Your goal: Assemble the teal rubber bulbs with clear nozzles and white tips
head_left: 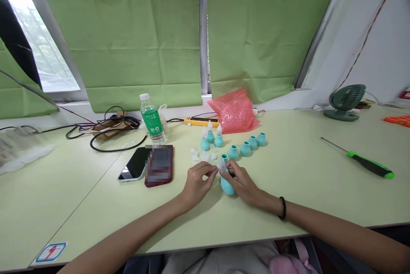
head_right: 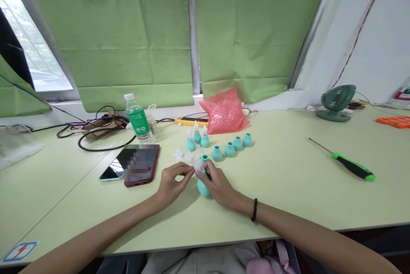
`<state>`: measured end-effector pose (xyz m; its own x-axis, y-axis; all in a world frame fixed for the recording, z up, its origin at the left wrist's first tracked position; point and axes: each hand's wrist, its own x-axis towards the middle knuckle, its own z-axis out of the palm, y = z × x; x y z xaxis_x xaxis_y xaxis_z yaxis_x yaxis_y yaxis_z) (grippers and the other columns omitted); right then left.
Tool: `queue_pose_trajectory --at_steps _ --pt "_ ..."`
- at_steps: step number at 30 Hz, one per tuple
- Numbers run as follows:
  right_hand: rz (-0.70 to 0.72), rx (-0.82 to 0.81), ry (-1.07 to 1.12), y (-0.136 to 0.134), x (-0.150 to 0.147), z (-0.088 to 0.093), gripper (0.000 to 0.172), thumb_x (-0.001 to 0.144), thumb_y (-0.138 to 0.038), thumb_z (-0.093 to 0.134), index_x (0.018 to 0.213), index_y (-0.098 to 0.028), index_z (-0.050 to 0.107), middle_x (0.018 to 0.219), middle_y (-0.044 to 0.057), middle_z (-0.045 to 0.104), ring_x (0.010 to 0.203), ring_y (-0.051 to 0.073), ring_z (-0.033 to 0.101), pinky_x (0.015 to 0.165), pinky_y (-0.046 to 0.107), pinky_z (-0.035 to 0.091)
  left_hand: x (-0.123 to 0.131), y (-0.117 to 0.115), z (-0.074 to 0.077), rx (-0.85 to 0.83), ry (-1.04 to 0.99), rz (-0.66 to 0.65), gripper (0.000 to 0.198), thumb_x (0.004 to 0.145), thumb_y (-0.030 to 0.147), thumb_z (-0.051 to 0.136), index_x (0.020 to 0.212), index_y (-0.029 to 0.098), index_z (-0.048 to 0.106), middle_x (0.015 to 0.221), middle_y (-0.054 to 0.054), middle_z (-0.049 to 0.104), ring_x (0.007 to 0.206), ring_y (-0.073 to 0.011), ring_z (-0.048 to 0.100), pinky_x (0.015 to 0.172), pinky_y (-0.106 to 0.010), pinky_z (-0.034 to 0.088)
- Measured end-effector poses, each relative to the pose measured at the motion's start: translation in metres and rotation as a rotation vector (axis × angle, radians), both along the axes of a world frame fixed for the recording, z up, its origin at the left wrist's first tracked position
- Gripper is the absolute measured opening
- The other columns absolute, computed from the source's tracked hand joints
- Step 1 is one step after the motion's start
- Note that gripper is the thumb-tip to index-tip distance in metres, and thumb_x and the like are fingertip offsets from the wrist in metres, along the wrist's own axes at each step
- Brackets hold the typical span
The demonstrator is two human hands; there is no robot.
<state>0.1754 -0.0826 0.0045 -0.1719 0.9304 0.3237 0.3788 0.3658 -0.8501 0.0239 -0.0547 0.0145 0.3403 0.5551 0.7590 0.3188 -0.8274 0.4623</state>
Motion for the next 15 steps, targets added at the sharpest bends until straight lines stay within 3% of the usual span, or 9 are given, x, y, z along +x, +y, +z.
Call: queue_pose_trajectory --at_steps 5,8,11,15 --pt "0.018 0.007 -0.022 -0.001 0.000 0.002 0.023 0.078 -0.041 0.040 0.073 -0.019 0.034 0.054 -0.006 0.038 0.047 0.008 0.033 0.043 0.019 0.026 -0.003 -0.001 0.005 -0.129 0.054 -0.032 0.016 0.073 0.023 0.048 0.072 0.014 0.062 0.061 -0.004 0.058 0.055 -0.0114 0.052 0.052 -0.022 0.045" --pt "0.061 0.019 -0.027 -0.001 0.000 0.007 0.023 0.080 -0.042 0.036 0.079 -0.019 0.038 0.058 -0.003 0.046 0.050 0.009 0.039 0.046 0.021 0.030 -0.004 0.002 0.013 -0.310 0.036 -0.076 0.014 0.069 0.022 0.050 0.065 0.014 0.060 0.058 -0.003 0.056 0.054 -0.0110 0.050 0.051 -0.022 0.044" --pt "0.109 0.073 -0.028 -0.003 0.000 0.013 0.025 0.084 -0.039 0.029 0.084 -0.018 0.041 0.068 0.001 0.053 0.057 0.011 0.045 0.054 0.023 0.035 -0.005 0.009 0.020 -0.630 -0.078 -0.203 0.010 0.062 0.019 0.054 0.058 0.011 0.058 0.055 -0.002 0.055 0.049 -0.0094 0.049 0.047 -0.021 0.043" --pt "0.127 0.138 -0.010 -0.005 -0.003 0.017 0.026 0.085 -0.038 0.027 0.084 -0.018 0.043 0.072 0.002 0.053 0.062 0.011 0.046 0.059 0.024 0.036 -0.008 0.021 0.020 -1.163 -0.231 -0.545 0.007 0.058 0.018 0.055 0.055 0.011 0.054 0.049 0.001 0.050 0.044 -0.0068 0.045 0.041 -0.018 0.038"
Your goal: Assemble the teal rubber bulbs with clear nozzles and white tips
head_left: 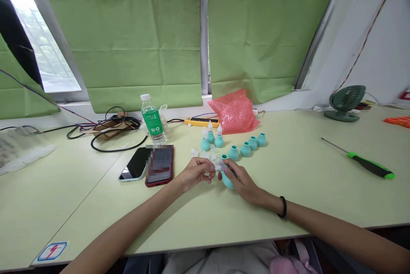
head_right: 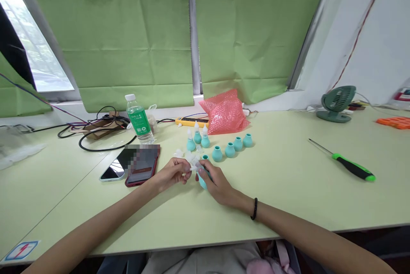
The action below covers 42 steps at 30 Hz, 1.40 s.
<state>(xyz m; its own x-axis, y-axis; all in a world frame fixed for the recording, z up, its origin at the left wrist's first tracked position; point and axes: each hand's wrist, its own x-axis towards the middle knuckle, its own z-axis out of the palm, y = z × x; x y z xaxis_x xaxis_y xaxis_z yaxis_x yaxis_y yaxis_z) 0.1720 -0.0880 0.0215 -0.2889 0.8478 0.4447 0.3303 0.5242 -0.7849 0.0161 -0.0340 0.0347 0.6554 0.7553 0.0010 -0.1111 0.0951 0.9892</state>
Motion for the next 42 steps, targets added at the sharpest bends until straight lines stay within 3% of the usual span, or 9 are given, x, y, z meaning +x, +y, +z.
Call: queue_pose_trajectory --at_steps 4,8,14,18,22,24,28,32,42 --pt "0.016 -0.066 0.105 0.002 0.000 -0.003 0.030 0.084 -0.042 0.025 0.082 -0.018 0.042 0.065 0.001 0.050 0.058 0.011 0.045 0.057 0.024 0.036 -0.005 0.007 -0.003 -0.087 -0.012 -0.069 0.010 0.053 0.020 0.056 0.052 0.011 0.052 0.045 0.001 0.048 0.040 -0.0063 0.042 0.036 -0.017 0.034" --pt "-0.081 -0.069 0.240 0.008 0.007 -0.002 0.028 0.084 -0.043 0.026 0.080 -0.018 0.040 0.059 0.000 0.048 0.054 0.012 0.044 0.054 0.024 0.037 -0.013 0.018 0.000 -0.038 0.017 0.049 0.011 0.052 0.019 0.060 0.054 0.010 0.055 0.049 -0.001 0.053 0.044 -0.0079 0.047 0.040 -0.019 0.039" --pt "-0.167 -0.011 0.106 0.006 0.008 -0.001 0.024 0.075 -0.040 0.046 0.085 -0.019 0.047 0.071 0.002 0.052 0.067 0.015 0.049 0.062 0.026 0.039 -0.021 0.042 -0.012 0.004 0.100 0.403 0.015 0.054 0.022 0.065 0.060 0.009 0.059 0.052 -0.002 0.058 0.047 -0.0067 0.051 0.047 -0.018 0.044" --pt "-0.229 0.051 -0.046 0.006 0.006 -0.001 0.024 0.071 -0.042 0.050 0.069 -0.018 0.050 0.065 0.001 0.050 0.062 0.014 0.046 0.056 0.026 0.038 -0.019 0.042 -0.017 0.024 0.129 0.473 0.021 0.048 0.021 0.069 0.061 0.008 0.059 0.056 -0.005 0.061 0.051 -0.0113 0.056 0.053 -0.024 0.048" --pt "-0.222 0.096 -0.173 0.004 0.005 0.001 0.023 0.074 -0.040 0.047 0.066 -0.018 0.048 0.060 -0.001 0.047 0.056 0.012 0.042 0.053 0.023 0.035 -0.012 0.028 -0.009 0.118 0.089 0.514 0.023 0.058 0.028 0.062 0.071 0.010 0.058 0.061 -0.004 0.060 0.053 -0.0105 0.054 0.053 -0.024 0.047" --pt "-0.187 0.088 -0.233 0.003 0.004 0.000 0.022 0.075 -0.039 0.046 0.068 -0.018 0.049 0.060 -0.001 0.049 0.055 0.011 0.043 0.052 0.023 0.035 -0.008 0.016 -0.005 0.212 0.092 0.454 0.025 0.066 0.034 0.056 0.072 0.010 0.058 0.058 -0.002 0.058 0.049 -0.0096 0.051 0.048 -0.021 0.044" --pt "-0.068 0.082 -0.268 0.000 0.001 -0.002 0.019 0.077 -0.034 0.045 0.076 -0.018 0.054 0.070 0.002 0.057 0.063 0.014 0.050 0.059 0.025 0.038 -0.001 -0.006 -0.003 0.470 0.249 0.154 0.037 0.075 0.042 0.042 0.058 0.011 0.053 0.047 0.001 0.048 0.043 -0.0073 0.044 0.041 -0.018 0.033" --pt "0.015 0.077 -0.227 -0.002 -0.001 -0.003 0.020 0.079 -0.032 0.042 0.086 -0.019 0.055 0.082 0.003 0.060 0.071 0.016 0.053 0.065 0.027 0.040 0.002 -0.013 -0.007 0.535 0.393 0.071 0.045 0.076 0.045 0.038 0.045 0.013 0.044 0.036 0.004 0.038 0.037 -0.0053 0.034 0.040 -0.018 0.026" --pt "0.045 0.186 -0.264 -0.006 -0.002 0.001 0.021 0.080 -0.033 0.041 0.081 -0.019 0.056 0.068 0.002 0.058 0.059 0.013 0.051 0.055 0.024 0.038 0.006 -0.008 -0.007 0.068 0.189 -0.087 0.042 0.069 0.042 0.043 0.038 0.016 0.034 0.032 0.005 0.030 0.031 -0.0044 0.026 0.035 -0.020 0.017"
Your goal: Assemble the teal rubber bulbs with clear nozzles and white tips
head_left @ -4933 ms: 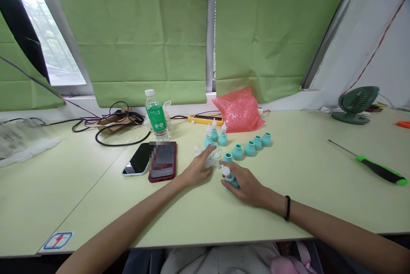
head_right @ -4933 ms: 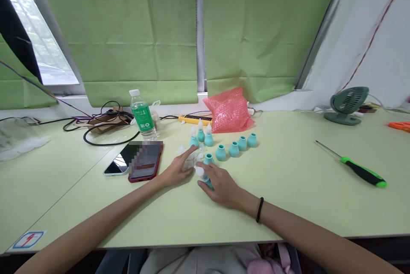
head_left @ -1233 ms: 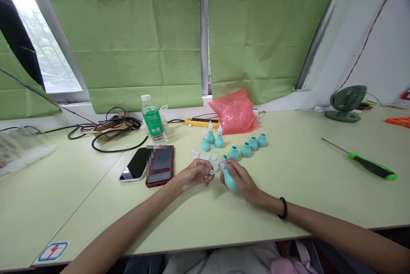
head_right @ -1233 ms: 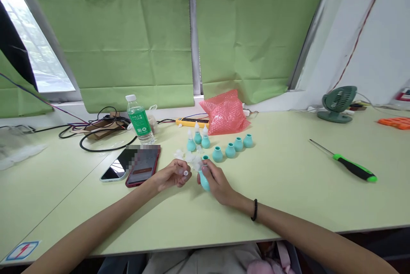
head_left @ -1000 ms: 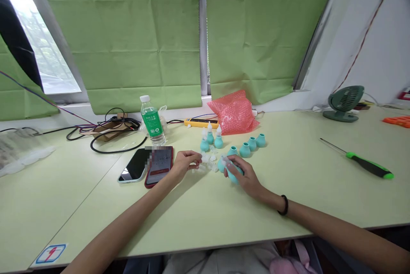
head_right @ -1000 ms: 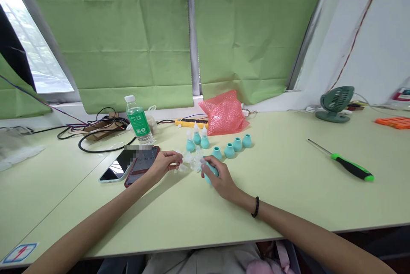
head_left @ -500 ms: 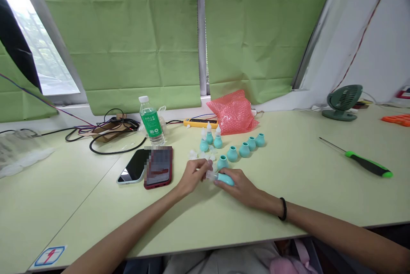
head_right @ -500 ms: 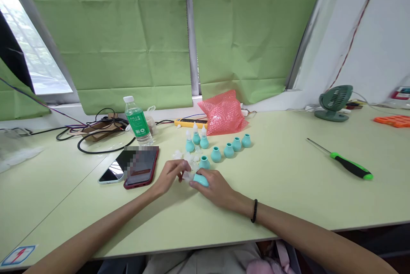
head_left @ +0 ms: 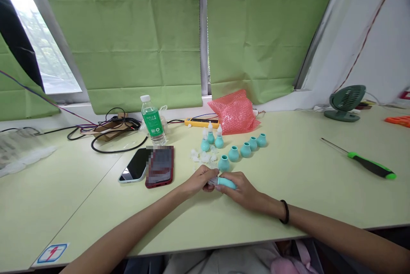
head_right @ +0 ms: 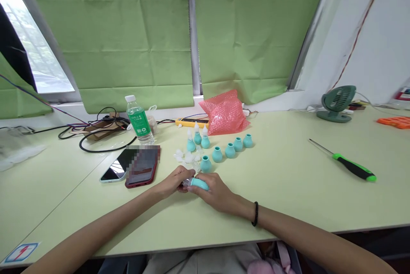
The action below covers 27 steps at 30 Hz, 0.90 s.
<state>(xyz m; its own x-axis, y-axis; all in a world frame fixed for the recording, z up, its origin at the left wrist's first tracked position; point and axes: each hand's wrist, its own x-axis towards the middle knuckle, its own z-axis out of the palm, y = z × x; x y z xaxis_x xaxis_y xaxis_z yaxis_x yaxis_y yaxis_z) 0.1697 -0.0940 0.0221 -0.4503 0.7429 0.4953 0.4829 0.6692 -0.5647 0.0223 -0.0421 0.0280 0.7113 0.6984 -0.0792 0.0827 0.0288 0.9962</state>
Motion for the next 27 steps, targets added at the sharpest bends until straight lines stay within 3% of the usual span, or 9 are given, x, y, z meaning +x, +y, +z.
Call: queue_pose_trajectory --at_steps 3,5,8,11,14,18,22,27 --pt "-0.020 0.140 -0.094 -0.001 0.005 -0.001 0.018 0.078 -0.033 0.043 0.081 -0.018 0.052 0.068 0.004 0.055 0.061 0.015 0.049 0.056 0.026 0.037 -0.004 0.007 0.003 -0.032 -0.020 0.016 0.044 0.073 0.042 0.037 0.037 0.017 0.029 0.031 0.006 0.025 0.030 -0.0041 0.021 0.035 -0.020 0.016" --pt "-0.078 0.201 -0.071 -0.001 0.010 0.000 0.015 0.077 -0.032 0.045 0.083 -0.019 0.048 0.070 0.004 0.054 0.062 0.015 0.049 0.058 0.027 0.037 -0.008 0.016 0.004 0.060 -0.026 0.139 0.044 0.075 0.045 0.034 0.041 0.016 0.034 0.033 0.006 0.027 0.031 -0.0042 0.021 0.036 -0.020 0.015" --pt "-0.162 0.210 0.003 -0.001 0.015 0.004 0.015 0.075 -0.028 0.046 0.087 -0.019 0.044 0.073 0.004 0.053 0.064 0.016 0.048 0.060 0.027 0.037 -0.016 0.031 0.000 0.392 0.069 0.403 0.042 0.075 0.048 0.035 0.053 0.014 0.044 0.037 0.006 0.031 0.034 -0.0051 0.026 0.038 -0.019 0.018" --pt "-0.148 0.176 -0.008 0.000 0.016 0.006 0.017 0.075 -0.023 0.043 0.091 -0.019 0.042 0.078 0.004 0.052 0.068 0.016 0.048 0.063 0.027 0.037 -0.023 0.044 -0.009 0.700 0.217 0.495 0.026 0.074 0.040 0.044 0.075 0.015 0.050 0.049 0.006 0.040 0.041 -0.0068 0.036 0.041 -0.018 0.026" --pt "-0.135 0.152 -0.010 0.001 0.013 0.005 0.018 0.075 -0.022 0.043 0.092 -0.019 0.042 0.078 0.004 0.051 0.068 0.015 0.047 0.063 0.027 0.038 -0.028 0.051 -0.020 0.869 0.342 0.453 0.022 0.073 0.026 0.046 0.093 0.018 0.047 0.073 0.000 0.049 0.052 -0.0090 0.046 0.051 -0.020 0.037" --pt "-0.167 0.188 0.070 0.004 0.012 0.008 0.017 0.073 -0.023 0.048 0.090 -0.018 0.044 0.077 0.003 0.051 0.068 0.014 0.048 0.062 0.026 0.039 -0.026 0.049 -0.027 1.028 0.450 0.397 0.028 0.076 0.013 0.036 0.102 0.017 0.047 0.094 -0.008 0.047 0.077 -0.0160 0.050 0.070 -0.030 0.041" --pt "-0.244 0.238 0.198 0.019 0.022 0.023 0.016 0.074 -0.025 0.049 0.089 -0.018 0.048 0.082 0.004 0.053 0.075 0.015 0.050 0.068 0.027 0.041 -0.022 0.042 -0.029 1.267 0.600 0.342 0.035 0.082 0.016 0.028 0.116 0.016 0.038 0.117 -0.014 0.035 0.108 -0.0238 0.035 0.086 -0.040 0.034" --pt "-0.394 0.299 0.190 0.069 0.052 0.047 0.025 0.065 -0.031 0.057 0.085 -0.017 0.054 0.087 0.004 0.052 0.079 0.016 0.050 0.066 0.026 0.041 -0.020 0.036 -0.029 1.264 0.771 0.231 0.045 0.085 0.035 0.022 0.127 0.018 0.019 0.134 -0.013 0.014 0.121 -0.0270 0.016 0.092 -0.046 0.025"
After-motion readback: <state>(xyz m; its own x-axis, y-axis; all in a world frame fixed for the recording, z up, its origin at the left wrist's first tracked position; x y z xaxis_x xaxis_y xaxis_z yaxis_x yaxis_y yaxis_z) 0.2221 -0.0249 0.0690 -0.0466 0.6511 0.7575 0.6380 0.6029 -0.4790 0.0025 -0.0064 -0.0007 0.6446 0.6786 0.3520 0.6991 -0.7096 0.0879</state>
